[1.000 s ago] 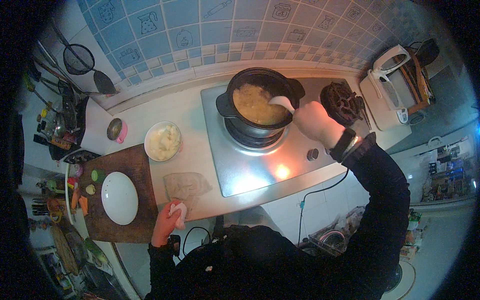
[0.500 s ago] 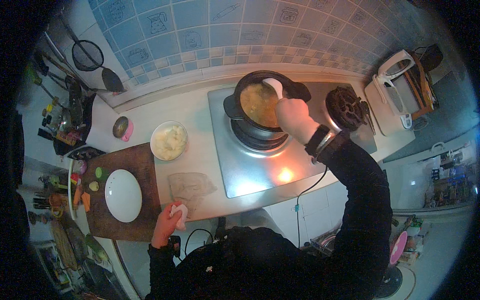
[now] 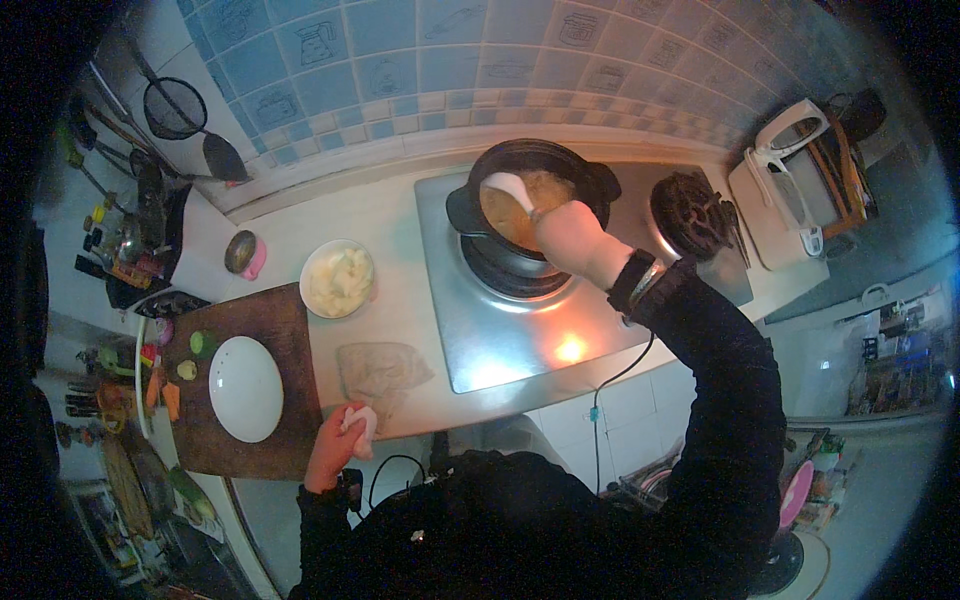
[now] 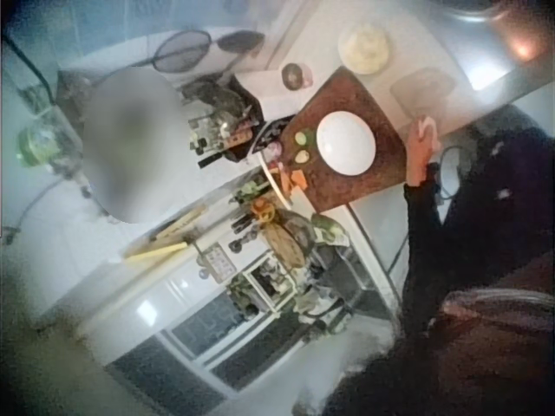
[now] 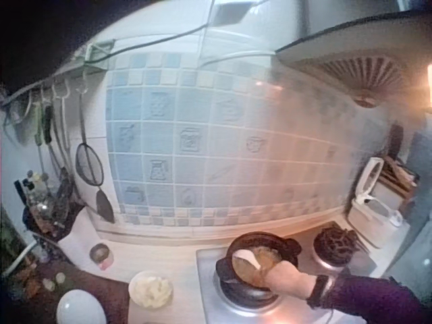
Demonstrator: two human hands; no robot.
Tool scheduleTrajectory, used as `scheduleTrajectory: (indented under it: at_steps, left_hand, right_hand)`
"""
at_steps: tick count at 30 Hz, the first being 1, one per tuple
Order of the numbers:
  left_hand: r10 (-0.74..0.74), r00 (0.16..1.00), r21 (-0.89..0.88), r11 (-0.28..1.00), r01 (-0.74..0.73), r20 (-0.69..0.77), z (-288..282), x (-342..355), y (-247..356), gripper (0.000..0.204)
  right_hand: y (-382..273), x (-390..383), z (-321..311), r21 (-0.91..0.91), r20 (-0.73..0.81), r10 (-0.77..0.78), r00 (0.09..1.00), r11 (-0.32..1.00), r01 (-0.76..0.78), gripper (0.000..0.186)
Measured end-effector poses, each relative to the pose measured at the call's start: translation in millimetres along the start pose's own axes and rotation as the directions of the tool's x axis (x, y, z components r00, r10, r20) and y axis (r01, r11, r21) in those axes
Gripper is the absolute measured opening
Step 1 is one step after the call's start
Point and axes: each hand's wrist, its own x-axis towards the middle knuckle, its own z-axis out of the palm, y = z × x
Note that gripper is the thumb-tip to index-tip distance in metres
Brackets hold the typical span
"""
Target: The person stirs a pot on the stove, adds water from a kettle, and wipes the countertop with a cloth. They handle a bowl, ladle, and kettle while preparing food in a home kitchen.
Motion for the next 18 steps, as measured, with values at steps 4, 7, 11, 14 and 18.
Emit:
scheduleTrajectory:
  at_steps: [4, 7, 11, 14, 18]
  left_hand:
    - [0.042, 0.998, 0.037, 0.998, -0.044, 0.04, 5, 6, -3, 0.033]
    - [-0.013, 0.997, -0.085, 0.996, 0.019, 0.071, 9, 7, -8, 0.034]
    - [-0.009, 0.996, -0.044, 0.999, 0.013, 0.091, 16, 7, -9, 0.035]
    - [-0.027, 0.996, -0.028, 0.999, 0.029, 0.085, 20, 5, -3, 0.035]
    - [-0.048, 0.997, -0.01, 0.999, 0.049, 0.055, 19, -6, 6, 0.035]
  right_hand:
    - [6, -16, 1, 0.002, -0.118, -0.149, 0.982, 0.989, 0.151, 0.02]
    - [8, -30, 2, -0.037, -0.064, -0.237, 0.969, 0.971, 0.235, 0.037]
    - [3, -36, 9, -0.11, -0.157, -0.25, 0.955, 0.966, 0.235, 0.038]
    - [-3, -25, 16, -0.143, -0.204, -0.164, 0.965, 0.98, 0.136, 0.029]
    - [-3, -5, 19, 0.041, -0.092, 0.108, 0.99, 0.994, -0.105, 0.017]
